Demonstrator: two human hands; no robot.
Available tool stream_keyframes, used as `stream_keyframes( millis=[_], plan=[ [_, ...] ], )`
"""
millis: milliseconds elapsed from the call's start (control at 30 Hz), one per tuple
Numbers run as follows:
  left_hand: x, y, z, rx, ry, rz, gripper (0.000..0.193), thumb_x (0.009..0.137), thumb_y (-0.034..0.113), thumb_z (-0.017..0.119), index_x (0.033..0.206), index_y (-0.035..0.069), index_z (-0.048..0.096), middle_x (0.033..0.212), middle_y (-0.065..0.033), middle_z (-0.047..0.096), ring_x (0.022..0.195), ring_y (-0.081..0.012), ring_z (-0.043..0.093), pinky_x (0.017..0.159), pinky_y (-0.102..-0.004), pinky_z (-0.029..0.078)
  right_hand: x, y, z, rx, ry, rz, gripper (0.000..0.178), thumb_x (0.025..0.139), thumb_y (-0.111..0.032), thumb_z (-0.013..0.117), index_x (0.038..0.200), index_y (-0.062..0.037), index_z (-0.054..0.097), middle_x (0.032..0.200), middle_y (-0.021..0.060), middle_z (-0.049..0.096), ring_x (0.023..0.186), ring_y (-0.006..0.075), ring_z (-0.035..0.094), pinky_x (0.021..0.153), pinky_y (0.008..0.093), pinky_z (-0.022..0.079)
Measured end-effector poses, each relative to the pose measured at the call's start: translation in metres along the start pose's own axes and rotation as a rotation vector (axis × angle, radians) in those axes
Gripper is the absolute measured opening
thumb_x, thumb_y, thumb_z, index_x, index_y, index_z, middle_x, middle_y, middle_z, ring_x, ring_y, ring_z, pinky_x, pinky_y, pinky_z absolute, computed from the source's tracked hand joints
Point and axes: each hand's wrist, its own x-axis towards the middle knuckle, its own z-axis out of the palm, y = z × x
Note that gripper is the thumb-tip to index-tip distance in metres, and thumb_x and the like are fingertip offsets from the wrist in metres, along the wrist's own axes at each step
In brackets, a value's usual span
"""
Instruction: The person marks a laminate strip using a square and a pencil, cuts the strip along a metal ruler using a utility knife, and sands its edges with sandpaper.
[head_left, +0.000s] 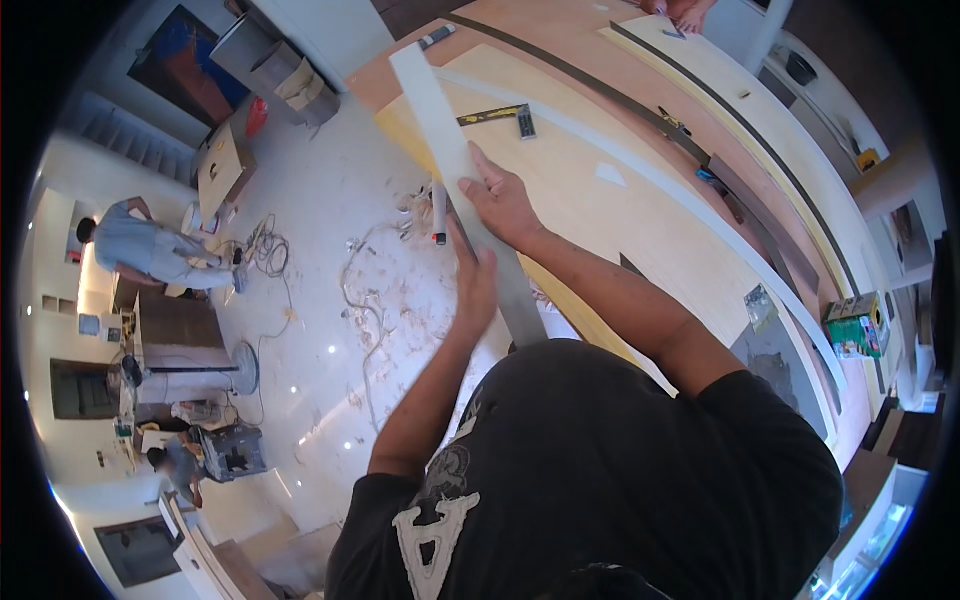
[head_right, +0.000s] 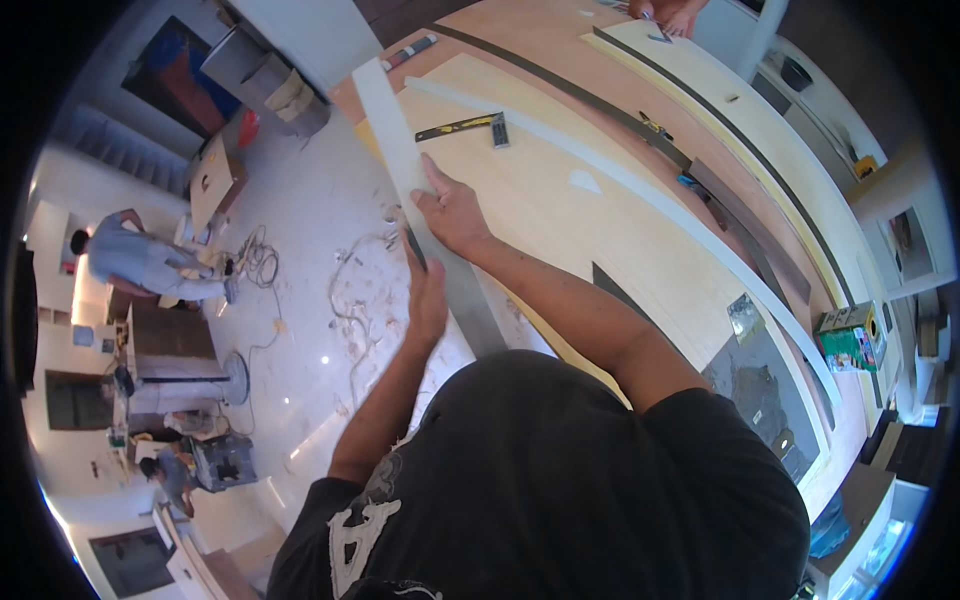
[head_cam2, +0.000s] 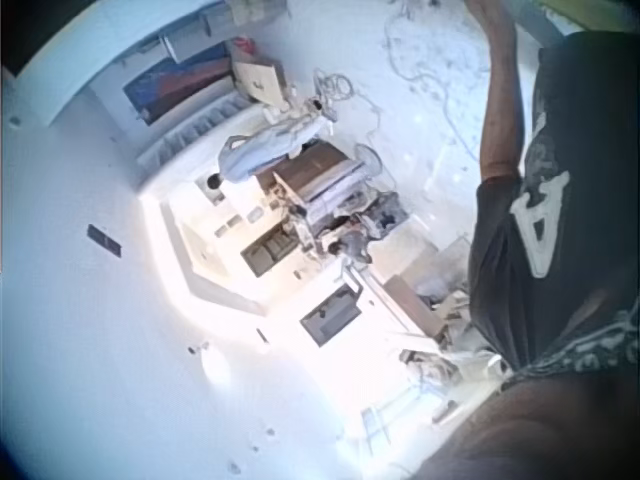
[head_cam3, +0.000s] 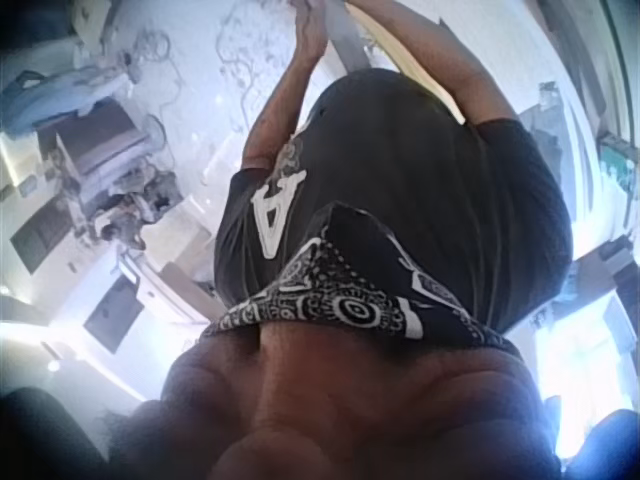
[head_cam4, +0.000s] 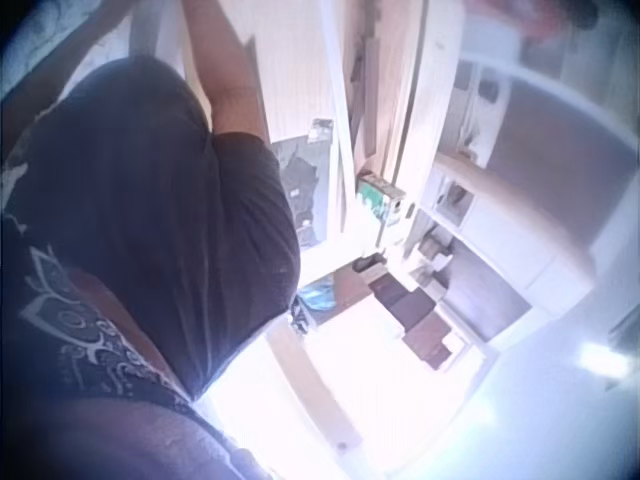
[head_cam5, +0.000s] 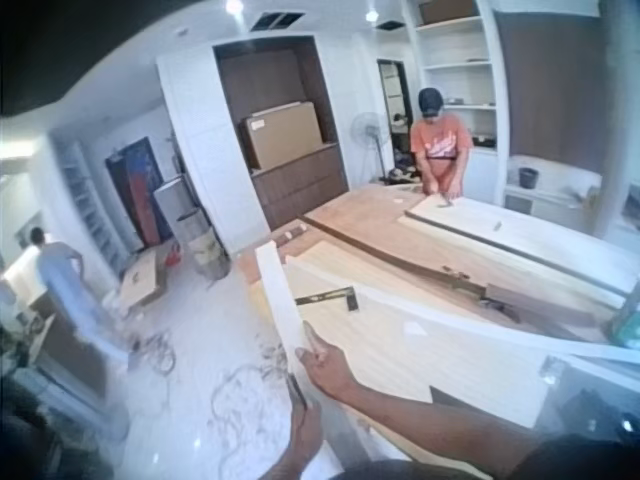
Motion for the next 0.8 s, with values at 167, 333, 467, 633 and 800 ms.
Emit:
stream_keyframes(
  millis=[167,333,467,633,800],
  plan=[
    [0.068,0.036,-0.022,-0.391,0.041,-0.07,0.085,0.112,0.046,0.04,0.164,-0.004,-0.004,0.168,-0.0261,0.024,0.155,-0.0338,0.027,0.124,-0.0372,0.025,-0.009,-0.002,0.003,-0.053,-0.105,0.064,0.062,0.102,-0.011,0.063,0.158,0.0014,0.038,0.145,0.0136,0.063,0.124,0.0115,0.057,0.107,0.0273,0.045],
    [-0.029,-0.007,0.008,0.025,-0.031,0.004,0.089,0.111,0.05,0.04,0.164,-0.004,-0.008,0.17,-0.0252,0.016,0.155,-0.0337,0.024,0.125,-0.038,0.021,0.011,-0.009,-0.003,0.01,0.011,0.043,0.062,0.101,-0.015,0.064,0.156,0.0011,0.041,0.136,0.0189,0.067,0.121,0.0181,0.062,0.104,0.0305,0.048],
    [-0.076,0.011,0.014,-0.268,-0.226,-0.203,0.091,0.111,0.053,0.04,0.164,-0.003,-0.007,0.172,-0.0243,0.011,0.158,-0.0322,0.017,0.126,-0.0379,0.017,0.007,0.001,-0.016,-0.021,0.019,0.101,0.063,0.102,-0.017,0.062,0.158,0.0006,0.039,0.143,0.0152,0.064,0.123,0.0144,0.06,0.105,0.0294,0.047],
    [-0.077,0.002,0.01,-0.347,-0.114,-0.266,0.077,0.113,0.046,0.035,0.164,-0.004,0.008,0.167,-0.0195,0.026,0.154,-0.0284,0.025,0.125,-0.0379,0.02,-0.028,-0.012,-0.013,-0.128,-0.078,0.117,0.068,0.101,-0.02,0.064,0.16,-0.0007,0.035,0.145,0.0227,0.061,0.129,0.0224,0.061,0.108,0.0324,0.045],
    [-0.074,-0.005,0.004,-0.37,-0.091,-0.247,0.08,0.112,0.049,0.037,0.164,-0.005,0.007,0.167,-0.0209,0.025,0.155,-0.0288,0.025,0.126,-0.0377,0.021,-0.095,0.006,-0.017,-0.125,-0.133,0.012,0.072,0.098,-0.022,0.068,0.159,-0.0004,0.035,0.146,0.0304,0.056,0.139,0.0393,0.054,0.113,0.039,0.043]
  ],
)
